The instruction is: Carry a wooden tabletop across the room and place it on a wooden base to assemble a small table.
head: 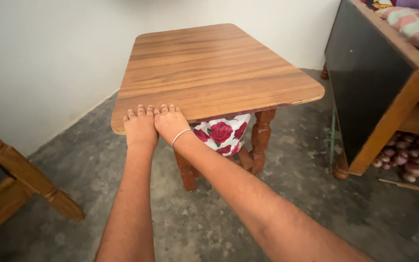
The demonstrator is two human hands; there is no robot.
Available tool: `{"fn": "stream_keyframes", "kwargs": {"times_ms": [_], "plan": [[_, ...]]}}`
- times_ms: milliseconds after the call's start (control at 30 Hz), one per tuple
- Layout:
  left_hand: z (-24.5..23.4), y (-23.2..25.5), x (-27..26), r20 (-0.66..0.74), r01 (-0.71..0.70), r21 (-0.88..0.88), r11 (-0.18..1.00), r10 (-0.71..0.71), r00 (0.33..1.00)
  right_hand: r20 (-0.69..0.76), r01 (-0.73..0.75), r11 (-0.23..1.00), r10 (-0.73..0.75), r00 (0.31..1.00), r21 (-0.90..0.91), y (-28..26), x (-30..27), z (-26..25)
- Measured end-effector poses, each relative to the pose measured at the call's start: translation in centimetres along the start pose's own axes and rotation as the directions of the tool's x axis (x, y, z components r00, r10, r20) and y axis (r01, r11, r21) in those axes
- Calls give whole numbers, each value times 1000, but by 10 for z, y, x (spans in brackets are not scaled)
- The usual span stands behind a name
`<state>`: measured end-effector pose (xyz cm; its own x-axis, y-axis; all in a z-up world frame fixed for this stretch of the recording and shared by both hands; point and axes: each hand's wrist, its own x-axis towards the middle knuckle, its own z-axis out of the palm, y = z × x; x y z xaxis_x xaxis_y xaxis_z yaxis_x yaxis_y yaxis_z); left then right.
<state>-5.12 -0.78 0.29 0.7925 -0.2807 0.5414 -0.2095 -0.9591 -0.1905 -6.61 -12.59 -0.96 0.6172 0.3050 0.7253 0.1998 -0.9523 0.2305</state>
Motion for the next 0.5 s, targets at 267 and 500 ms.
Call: {"fn": "stream_keyframes", "kwargs": {"times_ms": [267, 500], "plan": [[-13, 10, -20, 21, 25, 17, 1000, -26, 999, 6, 6, 1000, -6, 1000, 9, -1, -18, -14], [-27, 37, -26, -69, 54, -75, 996, -59, 996, -68, 28, 996, -22, 997, 81, 29, -36, -27]]}}
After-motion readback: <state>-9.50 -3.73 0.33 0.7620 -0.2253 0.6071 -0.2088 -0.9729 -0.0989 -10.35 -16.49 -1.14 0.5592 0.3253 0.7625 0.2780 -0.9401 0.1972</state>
